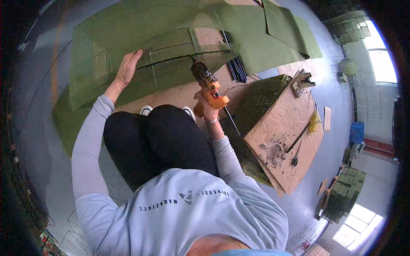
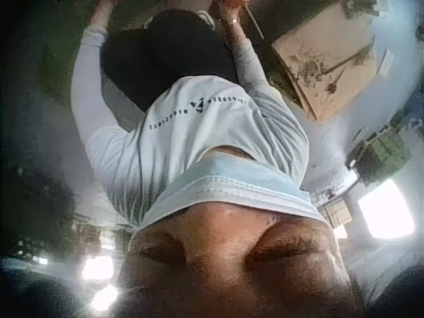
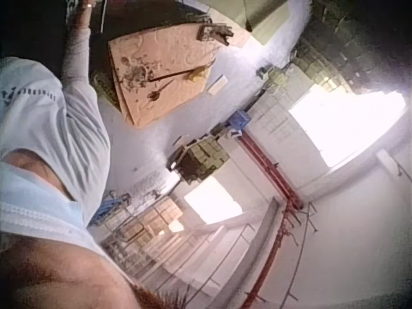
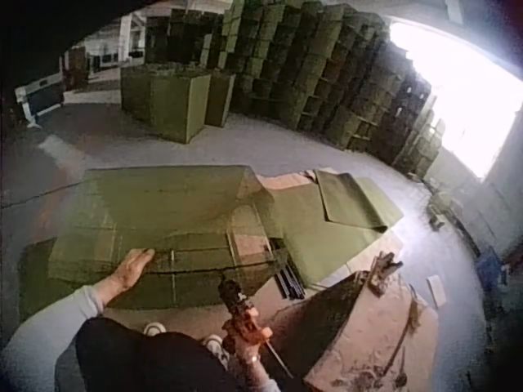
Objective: The recorder is assembling a wire net trap by applying hot glue to a metal frame and attaching green netting.
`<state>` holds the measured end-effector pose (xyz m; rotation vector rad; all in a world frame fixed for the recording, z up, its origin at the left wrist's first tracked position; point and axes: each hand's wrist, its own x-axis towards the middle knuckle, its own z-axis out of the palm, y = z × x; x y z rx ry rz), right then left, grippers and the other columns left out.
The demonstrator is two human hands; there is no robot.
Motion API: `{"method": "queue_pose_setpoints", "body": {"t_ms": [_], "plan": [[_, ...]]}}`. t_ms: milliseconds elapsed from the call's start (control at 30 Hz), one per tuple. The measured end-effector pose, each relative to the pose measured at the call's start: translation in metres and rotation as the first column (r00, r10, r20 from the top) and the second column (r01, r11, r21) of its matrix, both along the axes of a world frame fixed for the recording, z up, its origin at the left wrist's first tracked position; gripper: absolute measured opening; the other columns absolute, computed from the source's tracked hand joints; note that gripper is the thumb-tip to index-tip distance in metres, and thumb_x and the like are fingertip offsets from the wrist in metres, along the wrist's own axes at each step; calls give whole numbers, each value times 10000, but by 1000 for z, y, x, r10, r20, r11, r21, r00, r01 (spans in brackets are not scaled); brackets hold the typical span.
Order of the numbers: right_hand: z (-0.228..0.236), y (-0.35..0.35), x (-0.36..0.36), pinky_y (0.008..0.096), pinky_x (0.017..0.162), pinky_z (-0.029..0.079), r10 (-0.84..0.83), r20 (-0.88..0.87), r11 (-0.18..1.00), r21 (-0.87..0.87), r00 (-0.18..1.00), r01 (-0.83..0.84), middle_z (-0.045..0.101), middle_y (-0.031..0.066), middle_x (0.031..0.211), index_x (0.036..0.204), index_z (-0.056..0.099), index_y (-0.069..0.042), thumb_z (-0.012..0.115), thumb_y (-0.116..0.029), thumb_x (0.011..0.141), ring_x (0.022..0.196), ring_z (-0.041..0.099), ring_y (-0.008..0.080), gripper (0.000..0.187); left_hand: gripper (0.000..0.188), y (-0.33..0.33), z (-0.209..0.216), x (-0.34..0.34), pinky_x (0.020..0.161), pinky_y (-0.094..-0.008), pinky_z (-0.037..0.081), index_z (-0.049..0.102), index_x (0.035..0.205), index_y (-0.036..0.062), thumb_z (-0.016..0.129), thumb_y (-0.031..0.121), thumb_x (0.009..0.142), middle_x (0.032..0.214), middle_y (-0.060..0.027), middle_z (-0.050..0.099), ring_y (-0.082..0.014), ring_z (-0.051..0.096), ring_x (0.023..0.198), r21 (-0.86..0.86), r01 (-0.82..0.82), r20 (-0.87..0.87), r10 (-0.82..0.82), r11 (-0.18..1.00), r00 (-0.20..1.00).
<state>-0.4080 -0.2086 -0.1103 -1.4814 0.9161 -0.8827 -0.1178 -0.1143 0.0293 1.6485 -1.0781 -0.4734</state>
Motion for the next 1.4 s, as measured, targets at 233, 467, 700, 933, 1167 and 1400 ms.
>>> {"method": "queue_pose_setpoints", "body": {"t_ms": [233,467,700,933,1167,1400], "plan": [[36,6,7,263,671,432,83,183,993,67,980,-97,586,25,813,876,574,-57,611,-112,714,746,541,131,175,398,4,-1,3,660,-256,314,461,801,-63,408,328,849,689,-33,402,-123,355,678,44,-49,-61,52,998,997],[25,13,11,261,664,432,123,122,976,166,985,-143,572,26,793,848,551,-42,592,-62,722,739,538,132,133,388,5,-1,13,907,-294,285,472,1128,8,373,277,867,1106,-121,488,-224,429,1028,253,41,0,-42,967,999],[14,7,6,256,679,439,127,95,988,80,987,-135,583,24,839,867,566,-53,613,-106,709,758,545,129,174,437,4,0,-1,866,-278,311,500,1026,-69,405,318,845,1022,-170,533,-207,473,968,94,-91,-16,93,991,996],[48,22,27,255,671,420,270,85,949,147,959,-281,561,13,788,861,520,-48,585,-122,746,760,523,114,152,415,8,1,3,733,-244,345,491,887,-87,402,317,850,762,-69,511,-134,444,747,-23,10,96,-8,1000,995],[37,26,34,237,600,409,326,-111,943,-31,939,-331,540,-6,744,788,545,-95,584,-184,747,678,508,85,105,409,5,-2,6,646,-252,330,455,820,-77,399,327,851,675,-38,422,-130,369,671,35,-14,86,11,999,996],[40,26,32,201,527,366,364,-109,905,275,925,-324,506,-37,664,768,549,-101,577,-199,744,595,463,55,104,438,5,-2,3,756,-264,333,502,929,-71,404,347,847,814,-82,507,-158,434,784,58,-60,13,59,997,998]]}}
